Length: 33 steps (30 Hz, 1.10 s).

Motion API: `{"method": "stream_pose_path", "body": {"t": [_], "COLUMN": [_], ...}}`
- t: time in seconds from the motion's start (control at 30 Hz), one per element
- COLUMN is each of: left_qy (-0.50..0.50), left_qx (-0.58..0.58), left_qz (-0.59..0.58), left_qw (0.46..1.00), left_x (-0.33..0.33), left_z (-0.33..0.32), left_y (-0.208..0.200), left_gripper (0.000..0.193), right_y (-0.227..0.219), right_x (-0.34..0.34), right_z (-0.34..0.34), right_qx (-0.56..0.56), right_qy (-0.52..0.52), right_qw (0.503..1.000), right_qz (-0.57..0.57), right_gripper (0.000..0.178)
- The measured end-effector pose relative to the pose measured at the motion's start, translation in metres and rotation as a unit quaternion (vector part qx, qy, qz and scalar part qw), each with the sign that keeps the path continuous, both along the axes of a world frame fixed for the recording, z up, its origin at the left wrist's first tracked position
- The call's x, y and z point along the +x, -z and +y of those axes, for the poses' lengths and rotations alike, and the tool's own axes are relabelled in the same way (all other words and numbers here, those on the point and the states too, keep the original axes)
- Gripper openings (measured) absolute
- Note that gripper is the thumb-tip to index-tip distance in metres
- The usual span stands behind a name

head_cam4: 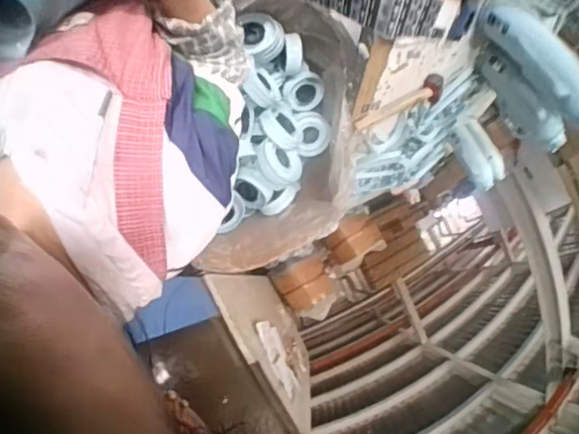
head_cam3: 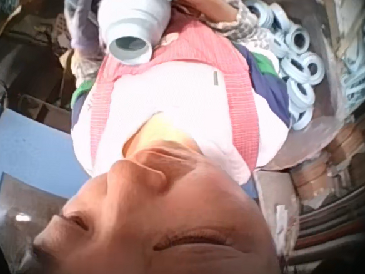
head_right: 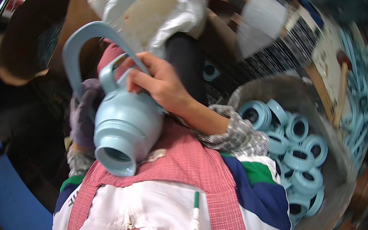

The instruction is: The person assembles light-blue kettles by attaching handles, applying labels, and inserting small brown components from a bag into the kettle body. The person repeatedly picks up kettles, attaches parts, and places them on the table.

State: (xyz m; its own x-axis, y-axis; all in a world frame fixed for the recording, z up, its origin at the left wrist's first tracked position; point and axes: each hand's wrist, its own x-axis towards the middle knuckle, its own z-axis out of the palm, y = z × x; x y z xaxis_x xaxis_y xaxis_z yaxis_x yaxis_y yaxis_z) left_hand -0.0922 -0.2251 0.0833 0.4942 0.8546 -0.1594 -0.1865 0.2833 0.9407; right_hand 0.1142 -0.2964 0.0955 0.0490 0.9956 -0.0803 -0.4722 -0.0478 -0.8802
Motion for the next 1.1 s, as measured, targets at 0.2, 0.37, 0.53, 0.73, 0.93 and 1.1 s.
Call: {"method": "stream_pose_path", "body": {"t": [0.2, 0.37, 0.53, 0.73, 0.93, 1.1], "left_qy": [-0.02, 0.014, -0.034, -0.083, -0.067, 0.097], "left_qx": [-0.117, -0.091, -0.13, 0.113, 0.145, 0.317], "left_qz": [-0.073, -0.122, -0.169, -0.201, -0.36, -0.059], "left_qw": [0.99, 0.988, 0.976, 0.97, 0.919, 0.942], "left_x": [0.0, -0.01, -0.004, -0.006, -0.062, -0.171], "left_z": [-0.008, -0.013, -0.017, -0.018, 0.035, 0.048], "left_y": [0.005, 0.014, 0.011, 0.022, -0.001, 0.022], "left_gripper": [0.02, 0.021, 0.021, 0.024, 0.039, 0.023], "right_y": [0.009, 0.017, 0.017, 0.024, -0.013, -0.004], "right_x": [-0.002, -0.006, -0.008, -0.008, -0.062, -0.028], "right_z": [-0.004, -0.006, -0.002, 0.015, 0.109, 0.127], "right_qx": [0.02, 0.018, -0.022, 0.181, 0.13, 0.08], "right_qy": [-0.01, -0.01, 0.025, -0.066, -0.144, -0.113], "right_qw": [0.999, 0.999, 0.996, 0.978, 0.9, 0.949], "right_qz": [-0.042, -0.045, -0.08, 0.074, -0.391, -0.285], "right_gripper": [0.026, 0.032, 0.027, 0.04, 0.033, 0.014]}}
